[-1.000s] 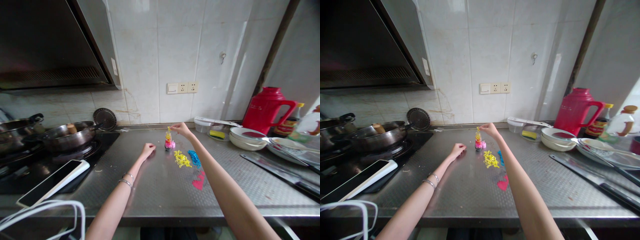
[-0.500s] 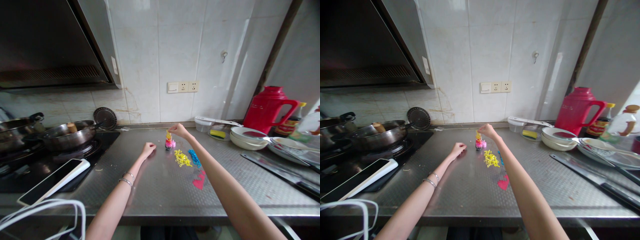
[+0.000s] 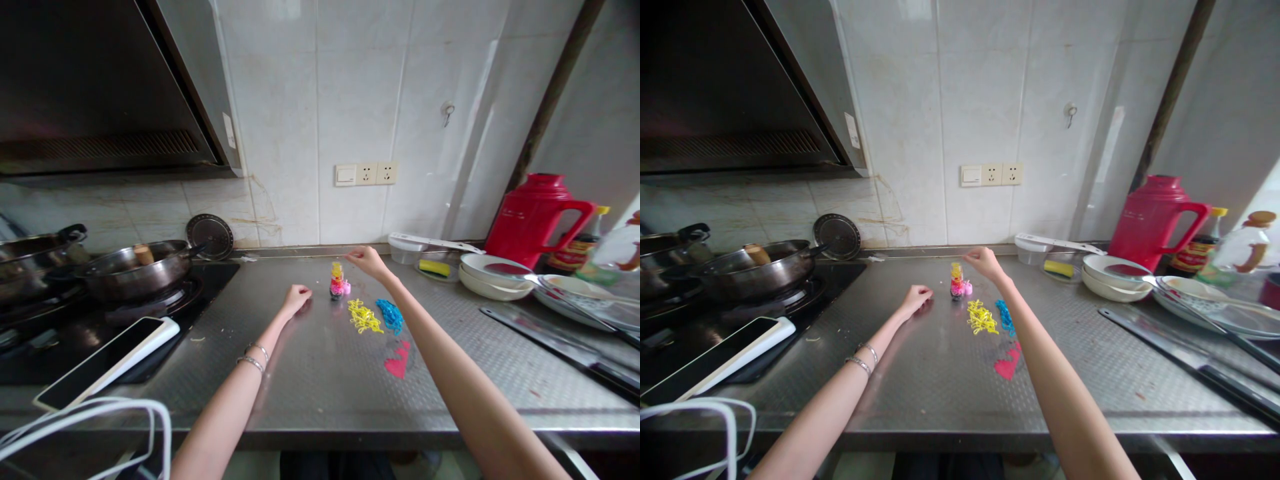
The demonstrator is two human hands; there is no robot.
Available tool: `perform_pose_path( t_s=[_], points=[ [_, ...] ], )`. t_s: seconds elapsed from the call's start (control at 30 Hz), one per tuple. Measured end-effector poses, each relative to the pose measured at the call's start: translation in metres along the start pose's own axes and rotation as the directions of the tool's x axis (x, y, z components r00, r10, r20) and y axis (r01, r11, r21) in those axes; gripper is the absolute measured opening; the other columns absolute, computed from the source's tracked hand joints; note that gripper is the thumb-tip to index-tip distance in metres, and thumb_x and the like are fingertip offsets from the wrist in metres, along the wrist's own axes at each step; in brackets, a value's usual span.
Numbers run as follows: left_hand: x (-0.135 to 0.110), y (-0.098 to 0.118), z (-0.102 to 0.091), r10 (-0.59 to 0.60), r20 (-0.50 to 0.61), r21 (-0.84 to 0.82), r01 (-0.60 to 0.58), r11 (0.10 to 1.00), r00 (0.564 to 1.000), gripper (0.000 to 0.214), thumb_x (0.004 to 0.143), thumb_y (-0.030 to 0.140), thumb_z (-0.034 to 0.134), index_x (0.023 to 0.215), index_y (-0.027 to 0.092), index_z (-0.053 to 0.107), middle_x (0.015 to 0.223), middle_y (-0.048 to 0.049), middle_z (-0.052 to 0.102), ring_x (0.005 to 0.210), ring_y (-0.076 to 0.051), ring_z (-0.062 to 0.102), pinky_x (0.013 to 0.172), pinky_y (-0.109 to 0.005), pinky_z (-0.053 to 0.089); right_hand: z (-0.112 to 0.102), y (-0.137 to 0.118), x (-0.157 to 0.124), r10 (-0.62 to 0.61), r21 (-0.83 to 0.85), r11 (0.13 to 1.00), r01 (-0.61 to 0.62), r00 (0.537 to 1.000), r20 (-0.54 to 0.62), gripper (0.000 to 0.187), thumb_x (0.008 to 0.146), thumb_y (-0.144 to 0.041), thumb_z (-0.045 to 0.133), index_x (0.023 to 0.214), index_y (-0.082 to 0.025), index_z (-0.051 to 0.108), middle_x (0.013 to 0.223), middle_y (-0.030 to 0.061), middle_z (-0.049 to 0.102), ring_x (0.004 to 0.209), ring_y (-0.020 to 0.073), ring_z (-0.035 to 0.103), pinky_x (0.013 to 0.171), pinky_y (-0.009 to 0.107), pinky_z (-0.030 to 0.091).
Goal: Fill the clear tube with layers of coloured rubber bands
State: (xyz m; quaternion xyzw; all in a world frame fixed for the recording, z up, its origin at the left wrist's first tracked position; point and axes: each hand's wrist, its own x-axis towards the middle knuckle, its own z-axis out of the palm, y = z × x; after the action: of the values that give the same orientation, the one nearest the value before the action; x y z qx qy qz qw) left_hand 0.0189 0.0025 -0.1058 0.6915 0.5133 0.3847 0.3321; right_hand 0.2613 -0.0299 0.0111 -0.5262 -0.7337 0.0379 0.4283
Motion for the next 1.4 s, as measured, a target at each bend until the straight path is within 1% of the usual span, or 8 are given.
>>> perform_pose_path(
  t_s=[0.1, 0.3, 0.5, 0.67, 0.87, 1.0, 1.2, 1.4],
  points=[
    [0.0, 0.001, 0.0, 0.023, -0.004, 0.022, -0.022, 1.0, 1.0, 0.021, 0.071, 0.026, 0.049, 0.063, 0.011, 0.061, 0.046, 0.0018, 0.051, 0.042, -0.008, 0.045, 0.045, -0.018, 0.031, 0.006, 0.012, -0.029, 0.004, -0.015, 1.0, -0.005, 0.997, -0.077, 0.031, 0.078, -0.037, 0.051, 0.079, -0.014, 0.07, 0.076, 0.0071, 0.068, 0.065, 0.0149, 0.057, 0.061, 0.023, 0.041],
    [0.001, 0.002, 0.001, 0.111, -0.014, 0.085, -0.11, 0.99, 0.994, 0.021, 0.07, 0.025, 0.05, 0.066, 0.011, 0.064, 0.061, -0.0035, 0.062, 0.057, -0.012, 0.055, 0.054, -0.021, 0.039, 0.02, 0.035, -0.081, 0.042, -0.02, 0.999, -0.044, 0.995, -0.092, 0.033, 0.08, -0.038, 0.047, 0.079, -0.015, 0.069, 0.073, 0.0064, 0.065, 0.062, 0.0138, 0.055, 0.06, 0.023, 0.04],
    [-0.009, 0.015, 0.005, 0.328, 0.053, 0.271, -0.329, 0.905, 0.943, 0.02, 0.073, 0.023, 0.049, 0.067, 0.012, 0.065, 0.07, -0.0051, 0.065, 0.065, -0.013, 0.057, 0.064, -0.023, 0.041, 0.015, 0.043, -0.088, 0.079, -0.031, 0.996, -0.083, 0.988, -0.13, 0.034, 0.08, -0.038, 0.045, 0.08, -0.015, 0.07, 0.07, 0.0059, 0.065, 0.061, 0.0137, 0.054, 0.059, 0.022, 0.039],
    [-0.034, 0.05, 0.016, 0.478, 0.16, 0.437, -0.496, 0.75, 0.864, 0.019, 0.074, 0.022, 0.049, 0.067, 0.015, 0.065, 0.072, -0.0053, 0.064, 0.064, -0.012, 0.054, 0.062, -0.022, 0.039, 0.013, 0.048, -0.09, 0.111, -0.025, 0.993, -0.116, 0.985, -0.135, 0.033, 0.079, -0.037, 0.046, 0.078, -0.015, 0.07, 0.072, 0.0065, 0.066, 0.062, 0.0144, 0.054, 0.06, 0.023, 0.039],
    [-0.064, 0.088, 0.045, 0.4, 0.372, 0.497, -0.544, 0.676, 0.838, 0.035, 0.071, 0.05, 0.056, 0.077, 0.017, 0.067, 0.079, -0.0073, 0.065, 0.074, -0.018, 0.058, 0.064, -0.025, 0.041, 0.014, 0.052, -0.091, 0.115, -0.049, 0.992, -0.12, 0.989, -0.094, 0.031, 0.079, -0.035, 0.046, 0.077, -0.015, 0.07, 0.071, 0.0064, 0.067, 0.061, 0.0147, 0.055, 0.06, 0.023, 0.039],
    [-0.073, 0.099, 0.056, 0.345, 0.415, 0.564, -0.535, 0.629, 0.842, 0.045, 0.069, 0.059, 0.053, 0.08, 0.017, 0.067, 0.085, -0.0088, 0.064, 0.081, -0.02, 0.058, 0.067, -0.027, 0.043, 0.014, 0.052, -0.091, 0.119, -0.062, 0.99, -0.124, 0.99, -0.081, 0.031, 0.079, -0.035, 0.046, 0.076, -0.015, 0.07, 0.071, 0.0061, 0.067, 0.062, 0.0146, 0.055, 0.061, 0.023, 0.04],
    [-0.08, 0.104, 0.06, 0.335, 0.44, 0.607, -0.551, 0.572, 0.833, 0.042, 0.068, 0.057, 0.056, 0.075, 0.018, 0.068, 0.087, -0.0095, 0.062, 0.089, -0.023, 0.056, 0.071, -0.028, 0.045, 0.013, 0.048, -0.092, 0.128, -0.059, 0.99, -0.132, 0.99, -0.064, 0.03, 0.078, -0.033, 0.047, 0.077, -0.015, 0.07, 0.074, 0.0066, 0.068, 0.064, 0.0148, 0.057, 0.064, 0.023, 0.042],
    [-0.082, 0.1, 0.068, 0.39, 0.461, 0.56, -0.603, 0.569, 0.797, 0.025, 0.074, 0.039, 0.055, 0.075, 0.019, 0.069, 0.084, -0.0085, 0.062, 0.086, -0.021, 0.056, 0.069, -0.026, 0.045, 0.013, 0.046, -0.092, 0.131, -0.064, 0.989, -0.134, 0.99, -0.05, 0.03, 0.078, -0.033, 0.046, 0.077, -0.015, 0.071, 0.075, 0.0067, 0.068, 0.064, 0.0152, 0.057, 0.064, 0.023, 0.042]
  ],
)
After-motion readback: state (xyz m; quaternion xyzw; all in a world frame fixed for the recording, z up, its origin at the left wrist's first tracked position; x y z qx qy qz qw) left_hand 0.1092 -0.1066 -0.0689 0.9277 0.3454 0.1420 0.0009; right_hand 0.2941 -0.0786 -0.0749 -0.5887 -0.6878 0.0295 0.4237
